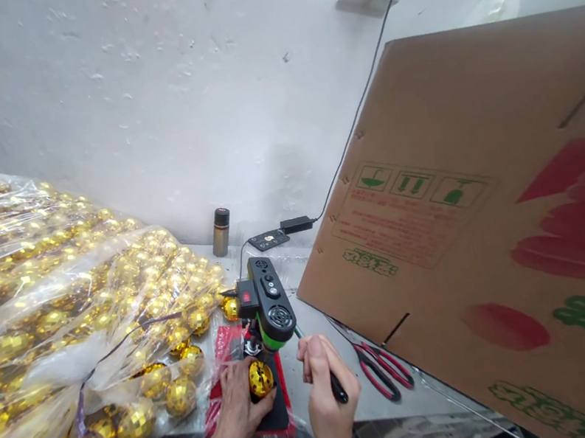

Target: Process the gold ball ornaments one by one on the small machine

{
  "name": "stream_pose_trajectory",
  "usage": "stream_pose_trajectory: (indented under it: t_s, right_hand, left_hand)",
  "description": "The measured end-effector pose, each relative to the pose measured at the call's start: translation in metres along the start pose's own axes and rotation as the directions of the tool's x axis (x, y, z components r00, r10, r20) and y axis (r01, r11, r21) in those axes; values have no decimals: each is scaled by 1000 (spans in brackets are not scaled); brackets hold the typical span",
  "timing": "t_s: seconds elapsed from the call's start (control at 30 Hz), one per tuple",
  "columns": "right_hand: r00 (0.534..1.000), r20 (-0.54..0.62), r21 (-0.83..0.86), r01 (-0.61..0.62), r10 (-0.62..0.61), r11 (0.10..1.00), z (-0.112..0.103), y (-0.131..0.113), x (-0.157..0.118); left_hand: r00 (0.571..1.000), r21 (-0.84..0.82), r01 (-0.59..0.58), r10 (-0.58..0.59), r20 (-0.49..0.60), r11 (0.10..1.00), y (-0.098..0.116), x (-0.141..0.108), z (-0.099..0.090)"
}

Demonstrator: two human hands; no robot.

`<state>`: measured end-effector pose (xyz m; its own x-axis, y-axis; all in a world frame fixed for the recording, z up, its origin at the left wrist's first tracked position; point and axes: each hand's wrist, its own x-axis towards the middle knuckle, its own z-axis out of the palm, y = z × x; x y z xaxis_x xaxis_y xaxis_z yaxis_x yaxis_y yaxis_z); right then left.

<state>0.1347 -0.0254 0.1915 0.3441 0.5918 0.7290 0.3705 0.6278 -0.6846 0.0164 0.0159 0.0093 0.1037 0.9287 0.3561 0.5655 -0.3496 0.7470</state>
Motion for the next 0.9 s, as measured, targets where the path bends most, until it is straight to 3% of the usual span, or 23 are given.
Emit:
stream_pose_trajectory:
  t_s: [0.17,0.27,0.37,0.43,0.5,0.53,0.57,0.6,0.67,0.7,0.73,0.8,0.9]
  right_hand:
    - [1000,28,2,6,-6,1000,-2,4,-9]
    - [999,32,-6,12,-12,1000,-3,6,-13]
    - [1000,20,-5,19,-19,1000,-3,7,-14]
    - [1000,21,-15,17,-16,1000,-3,6,-15]
    - [999,26,-26,20,-19,999,-3,7,-16]
    - [999,29,-28,24,-23,999,-4,7,-17]
    - [999,33,-28,30,-29,999,-4,8,-17]
    - [999,34,-25,35,-34,999,-5,8,-18]
    - [999,39,-19,35,-34,999,-5,9,-18]
    - [999,40,-17,30,-29,999,-5,9,-18]
    - [999,41,-16,24,-23,1000,-5,9,-18]
    - [999,40,-13,12,-11,1000,-5,9,-18]
    - [1000,25,-2,6,-6,1000,-5,10,-20]
  left_hand:
    - [987,26,-82,84,-135,996,-4,-24,-3]
    - [946,111,-258,274,-175,960,-16,-60,1]
    - [883,242,-429,461,-92,870,-22,-94,4]
    - [848,316,-496,530,-26,809,-16,-100,-3]
    - [828,379,-494,557,-71,783,-4,-84,-20]
    - [824,418,-437,541,-170,797,4,-68,-33]
    - [851,454,-336,473,-229,825,10,-48,-49]
    - [898,492,-227,376,-228,840,16,-25,-67]
    - [994,587,42,26,-106,809,22,21,-104]
    - [983,644,152,-185,-17,750,22,39,-121]
    - [965,664,193,-262,6,723,20,54,-136]
    - [934,684,224,-353,52,695,14,67,-155]
    - [916,667,207,-381,124,716,8,60,-163]
